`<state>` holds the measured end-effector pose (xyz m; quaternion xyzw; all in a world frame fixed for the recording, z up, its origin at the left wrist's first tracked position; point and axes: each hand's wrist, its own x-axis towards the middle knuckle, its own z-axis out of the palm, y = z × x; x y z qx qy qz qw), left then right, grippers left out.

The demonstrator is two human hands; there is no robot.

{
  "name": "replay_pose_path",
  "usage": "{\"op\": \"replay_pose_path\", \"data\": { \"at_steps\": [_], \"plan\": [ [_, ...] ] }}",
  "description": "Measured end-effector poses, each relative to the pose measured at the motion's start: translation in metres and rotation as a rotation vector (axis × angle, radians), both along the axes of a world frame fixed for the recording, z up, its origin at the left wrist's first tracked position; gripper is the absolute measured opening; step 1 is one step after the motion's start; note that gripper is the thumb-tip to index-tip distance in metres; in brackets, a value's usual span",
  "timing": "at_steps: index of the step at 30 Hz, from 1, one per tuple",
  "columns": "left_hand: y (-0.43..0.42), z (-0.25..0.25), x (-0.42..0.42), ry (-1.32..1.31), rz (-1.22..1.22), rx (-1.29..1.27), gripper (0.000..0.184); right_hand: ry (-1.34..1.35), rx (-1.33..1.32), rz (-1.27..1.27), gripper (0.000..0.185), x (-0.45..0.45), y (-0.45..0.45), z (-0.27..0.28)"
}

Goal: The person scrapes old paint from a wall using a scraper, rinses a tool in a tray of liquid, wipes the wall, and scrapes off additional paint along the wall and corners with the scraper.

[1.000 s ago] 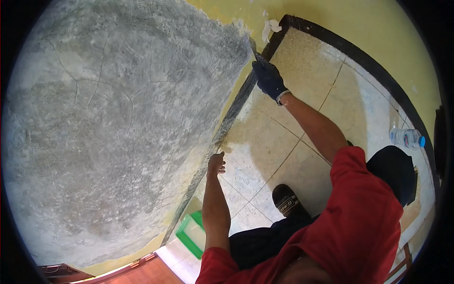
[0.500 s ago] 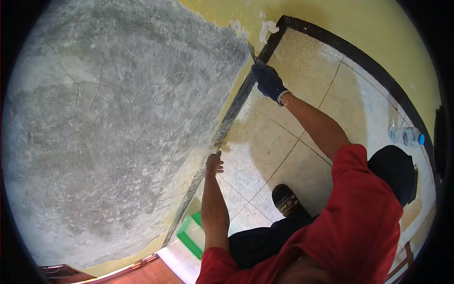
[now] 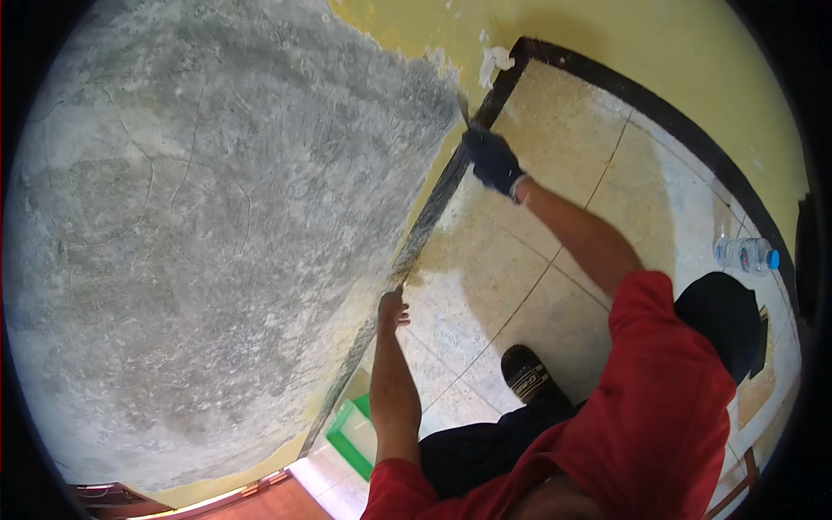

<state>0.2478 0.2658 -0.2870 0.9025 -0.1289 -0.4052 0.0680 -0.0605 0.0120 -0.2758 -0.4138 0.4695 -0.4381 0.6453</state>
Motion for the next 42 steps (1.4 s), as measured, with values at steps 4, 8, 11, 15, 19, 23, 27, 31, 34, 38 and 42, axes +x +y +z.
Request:
{"op": "replay_pose_path", "data": {
  "at_steps": [4,8,11,15,19,23,27,31,34,38,42],
  "plan": [
    [0.007,0.002,-0.007,0.016,-0.123,0.056,0.055,0.127,-0.130,-0.084,0.038,0.013,0.007,-0.007],
    [-0.003,0.001,-0.006,0.001,-0.064,-0.020,0.056,0.033,-0.193,-0.098,0.037,0.050,0.054,-0.019],
    [0.001,0.007,-0.014,-0.022,-0.099,-0.036,0.056,0.231,-0.348,-0.151,0.034,0.031,0.014,-0.026],
    [0.014,-0.002,0.004,-0.003,-0.099,0.022,0.056,0.057,-0.358,-0.182,0.033,0.039,0.010,-0.069],
    [-0.005,0.002,-0.008,-0.011,-0.045,-0.046,0.054,0.117,-0.238,-0.017,0.034,0.037,0.053,-0.040],
    [0.003,0.009,-0.025,0.005,-0.123,-0.004,0.057,0.158,-0.245,-0.088,0.035,0.047,0.071,-0.029],
    [0.016,0.007,0.003,0.012,-0.058,0.013,0.063,0.082,-0.331,-0.182,0.041,0.088,0.107,-0.012],
    [0.021,0.000,0.002,-0.018,-0.054,-0.015,0.059,0.071,-0.131,-0.105,0.046,0.095,0.112,-0.001],
    [0.029,0.006,-0.003,-0.029,-0.068,-0.010,0.059,0.156,-0.075,-0.026,0.044,0.102,0.109,-0.012],
    [0.031,0.012,0.006,-0.006,-0.019,-0.005,0.057,0.095,-0.245,-0.257,0.042,0.117,0.139,-0.006],
    [0.050,0.016,0.011,-0.038,0.013,0.003,0.059,0.172,-0.002,0.060,0.040,0.102,0.115,-0.004]
  ]
}}
